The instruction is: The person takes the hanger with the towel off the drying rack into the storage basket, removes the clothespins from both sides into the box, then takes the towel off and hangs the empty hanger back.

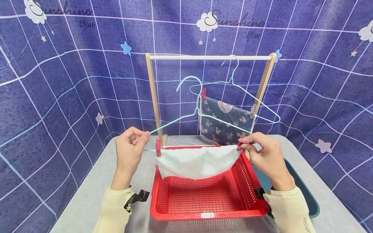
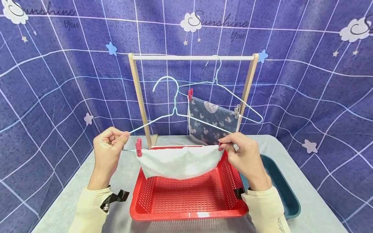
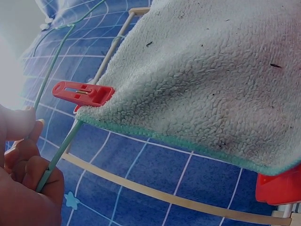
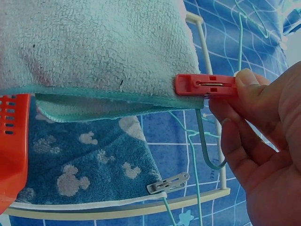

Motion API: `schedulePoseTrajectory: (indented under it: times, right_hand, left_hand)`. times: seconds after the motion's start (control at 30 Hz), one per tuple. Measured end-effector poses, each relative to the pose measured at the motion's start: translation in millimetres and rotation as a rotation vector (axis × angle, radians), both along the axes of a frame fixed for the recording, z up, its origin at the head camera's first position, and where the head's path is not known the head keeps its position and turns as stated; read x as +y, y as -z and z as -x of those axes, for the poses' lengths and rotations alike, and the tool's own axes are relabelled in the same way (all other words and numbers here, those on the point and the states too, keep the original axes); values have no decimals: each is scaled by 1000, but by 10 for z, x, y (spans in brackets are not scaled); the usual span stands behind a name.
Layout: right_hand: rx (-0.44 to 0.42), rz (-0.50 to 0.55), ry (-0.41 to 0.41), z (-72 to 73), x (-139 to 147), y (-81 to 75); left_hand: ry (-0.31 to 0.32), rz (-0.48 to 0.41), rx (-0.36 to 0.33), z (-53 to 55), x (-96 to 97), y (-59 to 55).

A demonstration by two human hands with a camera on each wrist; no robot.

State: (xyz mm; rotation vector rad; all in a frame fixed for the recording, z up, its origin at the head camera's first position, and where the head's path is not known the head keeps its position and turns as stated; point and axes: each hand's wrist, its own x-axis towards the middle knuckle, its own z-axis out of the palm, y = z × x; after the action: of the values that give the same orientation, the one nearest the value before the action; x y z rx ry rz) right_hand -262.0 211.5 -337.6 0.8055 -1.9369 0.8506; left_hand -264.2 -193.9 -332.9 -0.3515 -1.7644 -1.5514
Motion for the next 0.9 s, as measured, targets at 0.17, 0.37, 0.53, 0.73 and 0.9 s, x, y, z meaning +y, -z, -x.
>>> schedulePoseTrajectory:
  times: [0.17,0.37,0.53,0.73,0.9]
  right_hand:
    - [11,10,-1,0,-4,6]
    - [18,28,6,2,-12,8]
    - [23,42,10,-4,-19,1]
    - [29,53,-14,2,-19,-5]
    - [28,53,-15,7,-6,2]
  left_hand:
    - [1,-1,0,-2,3,1]
    - [-8,12,1,5,0,11]
    - [-14,19,-5,10,-2,16]
    - [-10,25,-2,15,1,23]
    - [0,21,-3,13,7,29]
